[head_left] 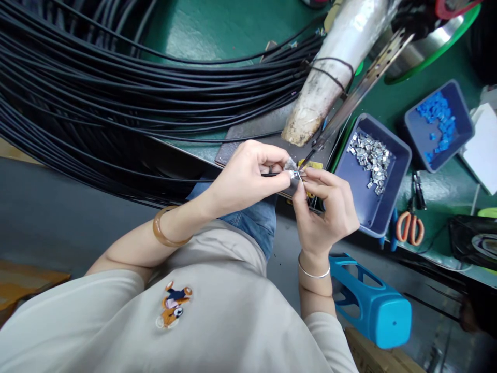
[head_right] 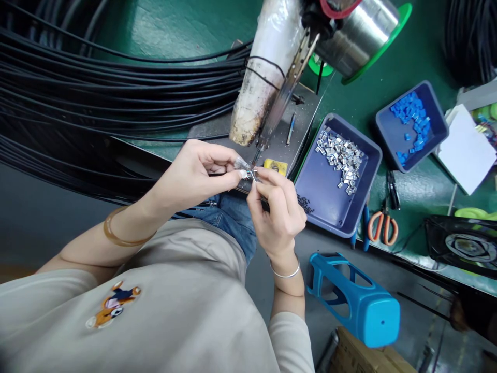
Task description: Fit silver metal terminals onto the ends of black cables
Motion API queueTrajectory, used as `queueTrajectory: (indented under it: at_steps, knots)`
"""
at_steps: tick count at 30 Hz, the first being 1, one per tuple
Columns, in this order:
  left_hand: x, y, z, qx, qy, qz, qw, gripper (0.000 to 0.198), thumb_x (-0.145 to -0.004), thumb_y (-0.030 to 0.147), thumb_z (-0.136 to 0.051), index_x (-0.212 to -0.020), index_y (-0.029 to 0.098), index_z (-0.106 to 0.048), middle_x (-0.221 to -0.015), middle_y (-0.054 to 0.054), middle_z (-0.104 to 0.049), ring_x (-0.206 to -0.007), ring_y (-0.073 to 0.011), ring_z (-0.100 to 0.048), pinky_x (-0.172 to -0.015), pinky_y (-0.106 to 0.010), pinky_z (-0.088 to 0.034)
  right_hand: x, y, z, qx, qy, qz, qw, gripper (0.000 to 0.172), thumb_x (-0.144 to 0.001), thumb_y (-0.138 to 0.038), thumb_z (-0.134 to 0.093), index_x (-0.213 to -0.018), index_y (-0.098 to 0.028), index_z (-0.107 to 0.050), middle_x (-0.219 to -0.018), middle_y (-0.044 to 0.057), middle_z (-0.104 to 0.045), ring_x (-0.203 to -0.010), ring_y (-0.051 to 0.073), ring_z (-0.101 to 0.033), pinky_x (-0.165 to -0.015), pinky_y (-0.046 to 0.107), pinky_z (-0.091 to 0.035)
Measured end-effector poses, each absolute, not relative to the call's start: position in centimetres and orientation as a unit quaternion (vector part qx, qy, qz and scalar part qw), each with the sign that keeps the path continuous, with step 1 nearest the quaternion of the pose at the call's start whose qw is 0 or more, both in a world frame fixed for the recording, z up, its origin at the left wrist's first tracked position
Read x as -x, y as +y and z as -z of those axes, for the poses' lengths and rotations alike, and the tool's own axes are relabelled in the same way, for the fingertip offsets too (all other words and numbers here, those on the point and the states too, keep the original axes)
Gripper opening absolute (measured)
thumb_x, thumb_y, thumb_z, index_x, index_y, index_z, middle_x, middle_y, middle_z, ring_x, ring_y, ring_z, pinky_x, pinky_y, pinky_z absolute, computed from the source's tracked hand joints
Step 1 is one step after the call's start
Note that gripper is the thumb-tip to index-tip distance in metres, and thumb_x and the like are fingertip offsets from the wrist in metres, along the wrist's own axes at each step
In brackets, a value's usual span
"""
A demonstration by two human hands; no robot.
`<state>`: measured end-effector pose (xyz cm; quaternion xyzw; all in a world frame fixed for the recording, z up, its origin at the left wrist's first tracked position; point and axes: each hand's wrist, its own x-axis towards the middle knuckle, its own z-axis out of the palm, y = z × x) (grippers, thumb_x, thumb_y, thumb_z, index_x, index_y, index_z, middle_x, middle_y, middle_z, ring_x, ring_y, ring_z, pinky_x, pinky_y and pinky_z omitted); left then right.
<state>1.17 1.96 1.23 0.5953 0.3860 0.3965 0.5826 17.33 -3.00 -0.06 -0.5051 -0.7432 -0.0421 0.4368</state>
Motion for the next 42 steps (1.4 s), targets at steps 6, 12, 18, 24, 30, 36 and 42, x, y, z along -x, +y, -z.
queueTrajectory:
  at_steps: [6, 12, 18, 24, 30, 36, 42]
  knots:
    - [-1.1, 1.9, -1.5, -0.593, 0.383, -0.398, 0.586, 0.015, -0.075, 0.007, -0.060, -0.061, 0.014, -0.061, -0.060, 0.002, -0.048, -0.055, -0.0067, -0.039, -0.049, -0.024, -0.029, -17.1, -3.0, -0.1, 0.505, -0.736, 0.049, 0.448, 0.019, -0.080, -0.006, -0.070, -0.088, -0.022, -0.062, -0.101, 0.003, -0.075, -0.093, 0.016, -0.073, -0.080, 0.031, -0.064]
    - [-1.0, 2.0, -1.1, -0.607, 0.387, -0.383, 0.579, 0.011, -0.075, 0.008, -0.060, -0.066, 0.012, -0.064, -0.058, 0.003, -0.048, -0.052, -0.0057, -0.039, -0.048, -0.022, -0.028, -17.3, -3.0, 0.2, 0.495, -0.747, 0.048, 0.442, 0.019, -0.080, -0.007, -0.069, -0.088, -0.021, -0.059, -0.102, 0.004, -0.075, -0.090, 0.016, -0.073, -0.077, 0.029, -0.064]
    - [-0.7, 1.5, -0.6, -0.671, 0.401, -0.352, 0.516, 0.007, -0.080, 0.013, -0.062, -0.076, 0.012, -0.066, -0.060, 0.003, -0.055, -0.053, -0.0062, -0.045, -0.050, -0.021, -0.032, -17.5, -3.7, 0.2, 0.510, -0.738, 0.018, 0.441, 0.017, -0.082, -0.007, -0.069, -0.089, -0.021, -0.063, -0.097, 0.002, -0.075, -0.089, 0.015, -0.073, -0.079, 0.029, -0.062]
    - [-0.6, -2.4, -0.4, -0.828, 0.377, -0.382, 0.159, 0.018, -0.094, 0.016, -0.053, -0.080, 0.014, -0.065, -0.066, -0.001, -0.063, -0.060, -0.0119, -0.053, -0.058, -0.025, -0.039, -18.5, -4.5, -0.4, 0.543, -0.607, -0.061, 0.577, 0.009, -0.085, -0.014, -0.068, -0.087, -0.020, -0.062, -0.088, 0.001, -0.073, -0.073, 0.016, -0.074, -0.063, 0.031, -0.063]
    - [1.0, -3.6, -1.5, -0.916, 0.090, -0.097, 0.379, 0.025, -0.084, 0.003, -0.058, -0.062, 0.016, -0.060, -0.053, -0.001, -0.060, -0.046, -0.0113, -0.049, -0.046, -0.026, -0.033, -18.9, -4.8, -1.5, 0.484, -0.546, -0.063, 0.681, 0.007, -0.087, -0.018, -0.068, -0.086, -0.023, -0.062, -0.077, -0.005, -0.071, -0.055, 0.010, -0.067, -0.048, 0.024, -0.058]
    - [2.5, -0.1, 0.4, -0.566, 0.291, -0.262, 0.726, 0.024, -0.092, 0.027, -0.060, -0.074, 0.012, -0.063, -0.051, 0.001, -0.058, -0.039, -0.0028, -0.035, -0.040, -0.017, -0.026, -17.0, -6.2, -1.2, 0.525, -0.595, -0.109, 0.598, 0.007, -0.089, -0.019, -0.065, -0.091, -0.020, -0.058, -0.086, -0.002, -0.075, -0.065, 0.014, -0.074, -0.058, 0.029, -0.063]
    - [1.6, -1.0, 0.4, -0.553, 0.322, -0.337, 0.691, 0.016, -0.085, 0.022, -0.066, -0.073, 0.011, -0.064, -0.055, 0.000, -0.059, -0.050, -0.0059, -0.050, -0.049, -0.017, -0.038, -16.2, -5.7, -0.9, 0.556, -0.709, -0.038, 0.431, 0.005, -0.091, -0.020, -0.063, -0.093, -0.024, -0.061, -0.090, -0.002, -0.073, -0.076, 0.012, -0.073, -0.069, 0.026, -0.061]
